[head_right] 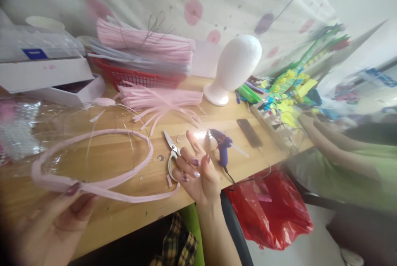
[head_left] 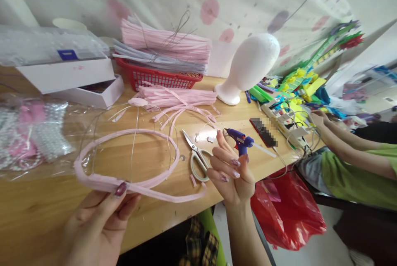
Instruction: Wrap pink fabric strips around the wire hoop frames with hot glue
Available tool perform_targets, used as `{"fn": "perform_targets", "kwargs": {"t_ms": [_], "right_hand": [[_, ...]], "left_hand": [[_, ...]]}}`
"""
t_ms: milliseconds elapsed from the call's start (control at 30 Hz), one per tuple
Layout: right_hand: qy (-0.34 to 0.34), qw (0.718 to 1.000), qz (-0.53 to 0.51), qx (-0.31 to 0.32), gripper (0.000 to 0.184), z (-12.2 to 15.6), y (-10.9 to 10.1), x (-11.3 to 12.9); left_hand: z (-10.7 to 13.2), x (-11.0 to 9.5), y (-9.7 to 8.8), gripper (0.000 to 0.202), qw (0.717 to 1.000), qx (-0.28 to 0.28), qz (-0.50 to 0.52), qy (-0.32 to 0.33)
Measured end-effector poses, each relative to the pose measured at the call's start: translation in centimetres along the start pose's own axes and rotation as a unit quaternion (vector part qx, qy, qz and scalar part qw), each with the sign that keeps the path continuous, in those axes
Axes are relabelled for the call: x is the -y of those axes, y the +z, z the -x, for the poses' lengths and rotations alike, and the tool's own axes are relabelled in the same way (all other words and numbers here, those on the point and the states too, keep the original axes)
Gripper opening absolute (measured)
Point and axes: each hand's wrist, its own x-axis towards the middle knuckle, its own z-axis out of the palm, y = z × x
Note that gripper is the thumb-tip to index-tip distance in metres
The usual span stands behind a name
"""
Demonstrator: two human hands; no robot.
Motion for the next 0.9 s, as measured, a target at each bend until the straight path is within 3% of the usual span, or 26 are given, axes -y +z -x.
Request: {"fn": "perform_targets", "kwargs": {"t_ms": [100, 467, 667, 900], "right_hand": [[0.010, 0.999, -0.031, 0.004, 0.045, -0.2, 0.1, -0.1], [0.019, 0.999, -0.011, -0.029, 0.048, -0.4, 0.8, -0.4], [0.010, 1.000, 0.010, 0.000, 0.053, -0.3, 0.8, -0.5], [0.009, 0.998, 0.050, -0.024, 0.073, -0.3, 1.2, -0.5]], "left_hand": [[0.1, -0.1, 0.0, 0.030, 1.000, 0.004, 0.000, -0.006], [0.8, -0.4, 0.6, 0.033, 1.000, -0.012, 0.000, -0.029], [0.8, -0.4, 0.8, 0.035, 1.000, -0.015, 0.002, -0.026], [0.8, -0.4, 0.4, 0.025, 1.000, 0.015, -0.017, -0.016]]}}
